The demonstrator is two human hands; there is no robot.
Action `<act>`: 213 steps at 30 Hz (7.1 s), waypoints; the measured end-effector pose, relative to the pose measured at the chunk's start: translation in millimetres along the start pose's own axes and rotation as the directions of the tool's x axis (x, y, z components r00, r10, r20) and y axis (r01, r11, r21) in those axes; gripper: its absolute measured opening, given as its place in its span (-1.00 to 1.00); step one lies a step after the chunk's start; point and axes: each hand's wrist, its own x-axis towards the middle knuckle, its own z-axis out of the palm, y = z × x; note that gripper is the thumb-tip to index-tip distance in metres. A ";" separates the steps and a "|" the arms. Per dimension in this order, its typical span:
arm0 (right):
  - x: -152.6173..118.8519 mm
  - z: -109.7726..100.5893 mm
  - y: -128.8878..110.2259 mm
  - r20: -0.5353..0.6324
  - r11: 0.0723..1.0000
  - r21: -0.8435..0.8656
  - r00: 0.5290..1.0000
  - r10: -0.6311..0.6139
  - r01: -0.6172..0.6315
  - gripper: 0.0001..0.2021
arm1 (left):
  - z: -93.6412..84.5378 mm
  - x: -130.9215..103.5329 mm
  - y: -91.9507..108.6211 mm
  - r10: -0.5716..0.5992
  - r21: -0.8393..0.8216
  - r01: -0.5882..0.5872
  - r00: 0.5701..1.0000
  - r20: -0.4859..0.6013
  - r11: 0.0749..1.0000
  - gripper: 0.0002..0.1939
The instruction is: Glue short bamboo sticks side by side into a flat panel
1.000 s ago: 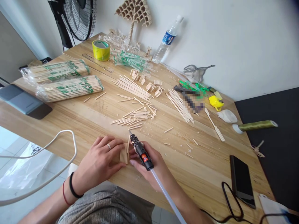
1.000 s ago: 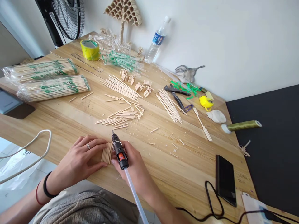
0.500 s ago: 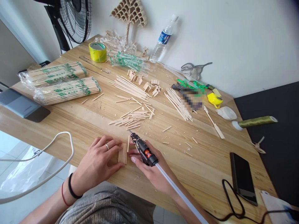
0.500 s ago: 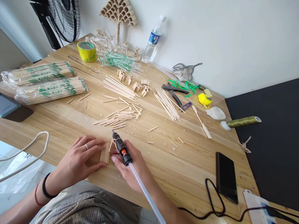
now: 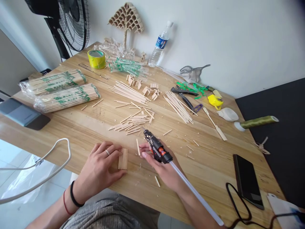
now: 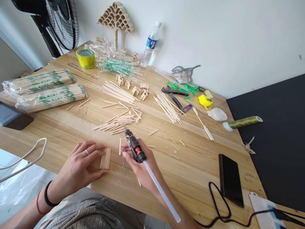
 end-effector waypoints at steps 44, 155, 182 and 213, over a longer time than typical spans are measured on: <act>14.1 -81.4 12.2 -0.145 0.977 0.209 0.988 0.062 -0.031 -0.66 | 4.5 -5.3 -4.2 0.009 0.068 -0.008 1.000 -0.013 0.998 -0.48; 4.3 19.9 11.7 0.308 0.730 -0.553 0.913 -0.268 0.401 -0.52 | -0.4 11.6 -7.5 0.070 -0.085 -0.061 0.992 0.101 0.995 -0.53; -6.6 23.0 14.5 0.181 0.834 -0.459 0.951 -0.250 0.307 -0.49 | -0.2 7.2 -6.3 0.036 0.016 -0.036 0.999 0.025 0.999 -0.50; 1.0 13.8 2.3 -0.014 0.923 -0.316 0.971 -0.237 0.221 -0.79 | -54.3 116.1 -31.7 0.458 -0.356 -0.366 0.860 0.223 0.860 -0.55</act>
